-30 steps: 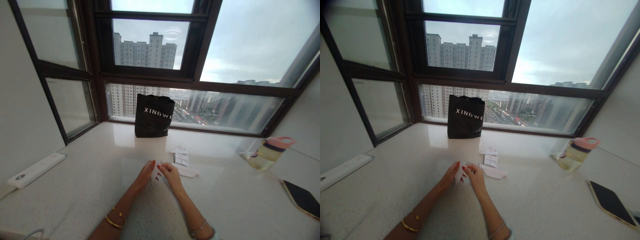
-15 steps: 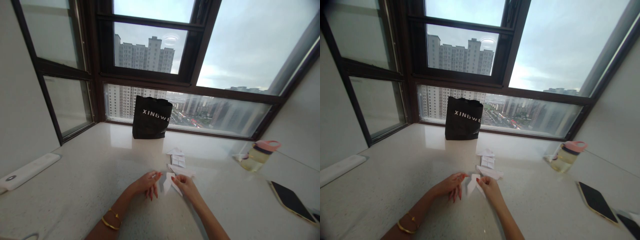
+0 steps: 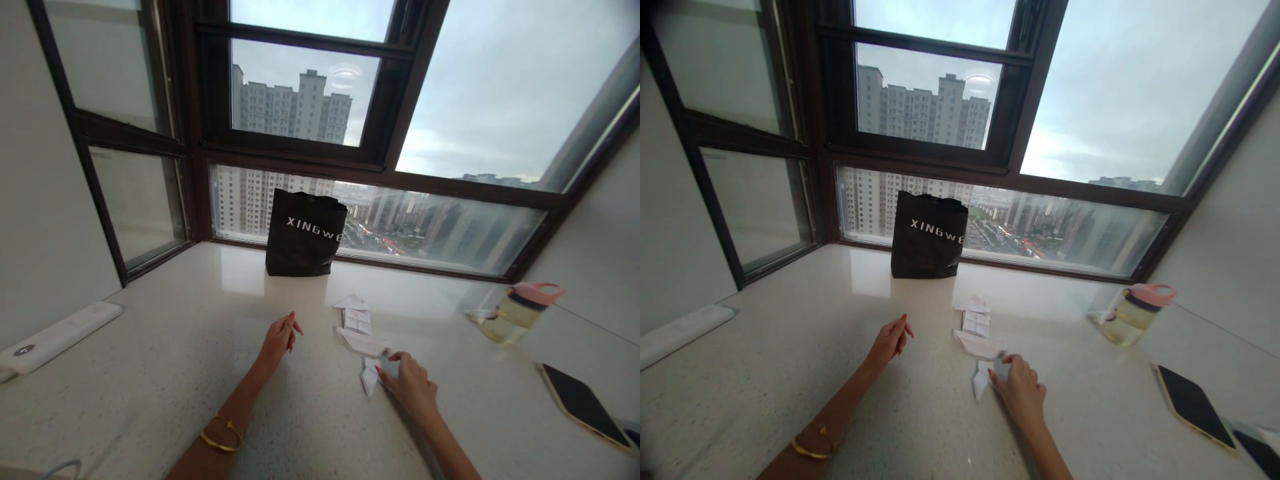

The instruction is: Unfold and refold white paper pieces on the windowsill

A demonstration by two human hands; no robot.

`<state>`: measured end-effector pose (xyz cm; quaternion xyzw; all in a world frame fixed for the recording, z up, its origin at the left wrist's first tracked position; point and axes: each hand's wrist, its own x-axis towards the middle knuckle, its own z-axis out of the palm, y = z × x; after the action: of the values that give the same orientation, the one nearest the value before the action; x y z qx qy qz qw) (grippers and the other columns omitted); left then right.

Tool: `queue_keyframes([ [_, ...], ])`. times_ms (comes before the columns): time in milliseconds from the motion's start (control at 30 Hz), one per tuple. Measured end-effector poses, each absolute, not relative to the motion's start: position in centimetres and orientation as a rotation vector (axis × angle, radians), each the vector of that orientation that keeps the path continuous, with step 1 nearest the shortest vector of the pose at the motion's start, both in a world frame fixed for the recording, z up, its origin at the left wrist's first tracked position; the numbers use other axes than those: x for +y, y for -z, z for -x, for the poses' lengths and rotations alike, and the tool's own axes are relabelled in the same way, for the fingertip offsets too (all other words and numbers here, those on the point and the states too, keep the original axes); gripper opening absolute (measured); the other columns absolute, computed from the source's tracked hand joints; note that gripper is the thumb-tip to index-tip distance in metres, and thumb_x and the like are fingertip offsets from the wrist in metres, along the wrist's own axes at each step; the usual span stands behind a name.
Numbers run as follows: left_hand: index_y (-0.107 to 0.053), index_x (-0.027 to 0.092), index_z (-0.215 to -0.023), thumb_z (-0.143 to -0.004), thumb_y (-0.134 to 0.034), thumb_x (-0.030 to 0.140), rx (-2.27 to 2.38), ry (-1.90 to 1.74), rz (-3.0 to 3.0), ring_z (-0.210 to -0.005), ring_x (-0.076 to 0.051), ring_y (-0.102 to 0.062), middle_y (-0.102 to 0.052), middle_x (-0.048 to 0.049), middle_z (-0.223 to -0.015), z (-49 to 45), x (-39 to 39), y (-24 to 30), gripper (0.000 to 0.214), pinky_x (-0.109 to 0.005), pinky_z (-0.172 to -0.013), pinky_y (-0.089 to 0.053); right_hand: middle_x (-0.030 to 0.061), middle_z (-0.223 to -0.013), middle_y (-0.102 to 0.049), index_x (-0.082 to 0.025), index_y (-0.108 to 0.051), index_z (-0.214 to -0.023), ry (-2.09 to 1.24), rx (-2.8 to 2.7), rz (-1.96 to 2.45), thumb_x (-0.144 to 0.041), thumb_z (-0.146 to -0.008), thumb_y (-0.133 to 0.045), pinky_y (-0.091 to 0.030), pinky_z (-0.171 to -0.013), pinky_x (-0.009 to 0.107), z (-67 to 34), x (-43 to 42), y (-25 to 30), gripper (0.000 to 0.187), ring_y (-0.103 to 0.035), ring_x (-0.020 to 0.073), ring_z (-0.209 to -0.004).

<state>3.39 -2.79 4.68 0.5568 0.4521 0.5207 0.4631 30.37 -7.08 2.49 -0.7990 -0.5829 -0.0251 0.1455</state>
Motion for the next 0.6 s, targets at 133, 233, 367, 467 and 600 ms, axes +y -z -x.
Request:
queue_keyframes([
  [133,-0.048,0.016,-0.058,-0.075,-0.028,0.063,1.178,-1.371,-1.341,-0.029,-0.005,-0.027,-0.033,0.0084,-0.036,-3.0,-2.4,-4.7,0.054,-0.018,-0.034,-0.021,0.0098,-0.094,-0.056,-0.02,-0.047,-0.09,0.13,-1.679,2.262,-0.04,-0.07,-0.046,-0.036,-0.068,0.041,-30.5,-7.0,-3.8,0.028,-0.05,0.0297,-0.092],
  [233,-0.048,0.016,-0.057,-0.076,-0.026,0.062,1.209,-1.395,-1.361,-0.031,-0.006,-0.029,-0.032,0.0083,-0.036,-2.8,-2.2,-4.5,0.053,-0.019,-0.036,-0.023,0.0107,-0.089,-0.056,-0.021,-0.048,-0.089,0.173,-1.654,2.107,-0.036,-0.07,-0.046,-0.036,-0.066,0.04,-29.5,-6.7,-5.4,0.024,-0.051,0.0307,-0.088],
  [367,-0.047,0.017,-0.057,-0.078,-0.026,0.057,1.294,-1.353,-1.482,-0.033,-0.007,-0.031,-0.031,0.0083,-0.037,-2.8,-2.3,-4.0,0.05,-0.02,-0.04,-0.027,0.0052,-0.075,-0.056,-0.022,-0.051,-0.091,-0.201,-1.817,1.651,-0.026,-0.072,-0.044,-0.035,-0.061,0.032,-24.4,-5.9,-6.0,0.021,-0.052,0.0206,-0.068],
  [467,-0.045,0.018,-0.055,-0.079,-0.027,0.053,1.411,-1.293,-1.636,-0.037,-0.009,-0.036,-0.034,0.0071,-0.038,-2.5,-2.2,-3.5,0.046,-0.022,-0.044,-0.029,-0.0023,-0.056,-0.05,-0.021,-0.056,-0.08,-0.596,-1.967,1.495,-0.022,-0.068,-0.052,-0.032,-0.053,0.025,-19.0,-4.8,-5.0,0.013,-0.048,0.014,-0.055],
  [600,-0.044,0.019,-0.053,-0.081,-0.027,0.045,1.596,-1.231,-1.803,-0.048,-0.012,-0.045,-0.046,0.0025,-0.046,-1.9,-1.8,-3.1,0.042,-0.023,-0.051,-0.031,-0.0056,-0.048,-0.047,-0.018,-0.058,-0.066,-0.99,-1.943,1.283,-0.019,-0.065,-0.056,-0.028,-0.048,0.021,-14.2,-2.6,-3.4,0.002,-0.042,0.0081,-0.048],
])
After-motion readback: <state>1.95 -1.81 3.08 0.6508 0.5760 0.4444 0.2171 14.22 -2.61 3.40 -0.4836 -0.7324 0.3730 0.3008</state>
